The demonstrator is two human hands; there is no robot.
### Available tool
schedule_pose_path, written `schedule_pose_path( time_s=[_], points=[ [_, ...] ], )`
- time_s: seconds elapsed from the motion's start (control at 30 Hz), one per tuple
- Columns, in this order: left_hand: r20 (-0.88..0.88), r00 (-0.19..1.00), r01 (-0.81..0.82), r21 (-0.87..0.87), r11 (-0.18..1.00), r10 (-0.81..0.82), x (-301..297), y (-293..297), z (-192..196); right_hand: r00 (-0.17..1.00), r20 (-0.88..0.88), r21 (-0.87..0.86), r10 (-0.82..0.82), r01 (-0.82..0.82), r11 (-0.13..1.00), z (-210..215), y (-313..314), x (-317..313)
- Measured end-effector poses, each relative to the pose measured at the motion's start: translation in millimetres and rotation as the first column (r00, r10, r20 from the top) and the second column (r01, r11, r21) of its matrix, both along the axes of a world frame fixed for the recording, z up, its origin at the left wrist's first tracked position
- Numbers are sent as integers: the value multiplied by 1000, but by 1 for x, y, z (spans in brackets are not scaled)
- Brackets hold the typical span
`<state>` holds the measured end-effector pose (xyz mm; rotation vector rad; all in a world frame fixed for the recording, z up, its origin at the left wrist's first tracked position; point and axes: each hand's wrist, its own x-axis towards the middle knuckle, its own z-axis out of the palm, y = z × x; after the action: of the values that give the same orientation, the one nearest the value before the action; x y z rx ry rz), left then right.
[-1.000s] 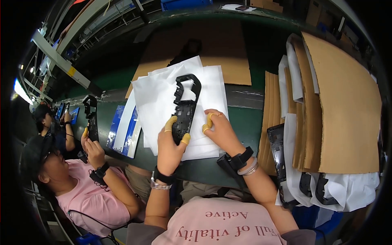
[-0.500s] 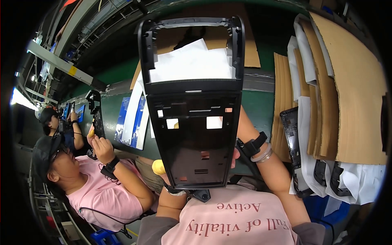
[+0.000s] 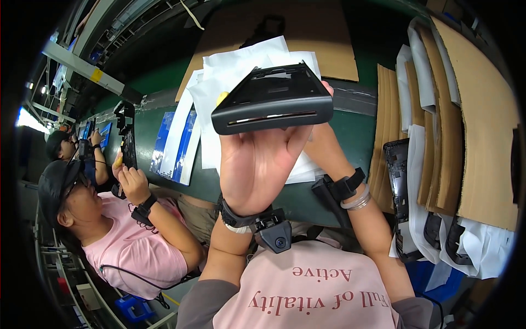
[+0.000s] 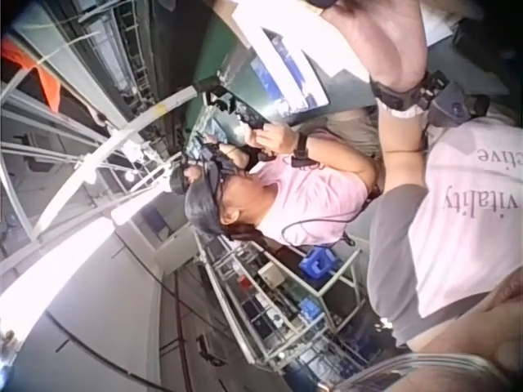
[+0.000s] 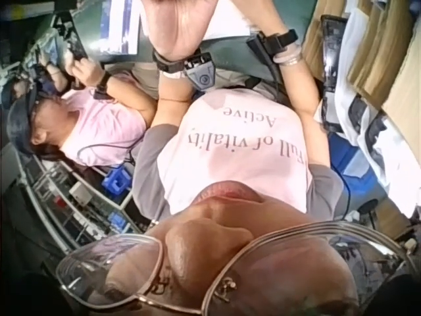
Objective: Placing black plastic components into protective white bags and stacking them with cardboard separators.
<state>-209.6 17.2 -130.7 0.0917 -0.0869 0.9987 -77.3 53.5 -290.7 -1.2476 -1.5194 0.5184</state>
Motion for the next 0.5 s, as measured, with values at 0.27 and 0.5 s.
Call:
schedule_pose_path(
  time_s=[0.27,0.5],
  points=[
    [-213,977,2,66,998,12,5,-2,1,952,302,65,-49,30,997,0,1,13],
    [-376,-73,559,752,350,924,12,14,-12,841,-519,-138,151,-257,957,16,-10,5]
  ],
)
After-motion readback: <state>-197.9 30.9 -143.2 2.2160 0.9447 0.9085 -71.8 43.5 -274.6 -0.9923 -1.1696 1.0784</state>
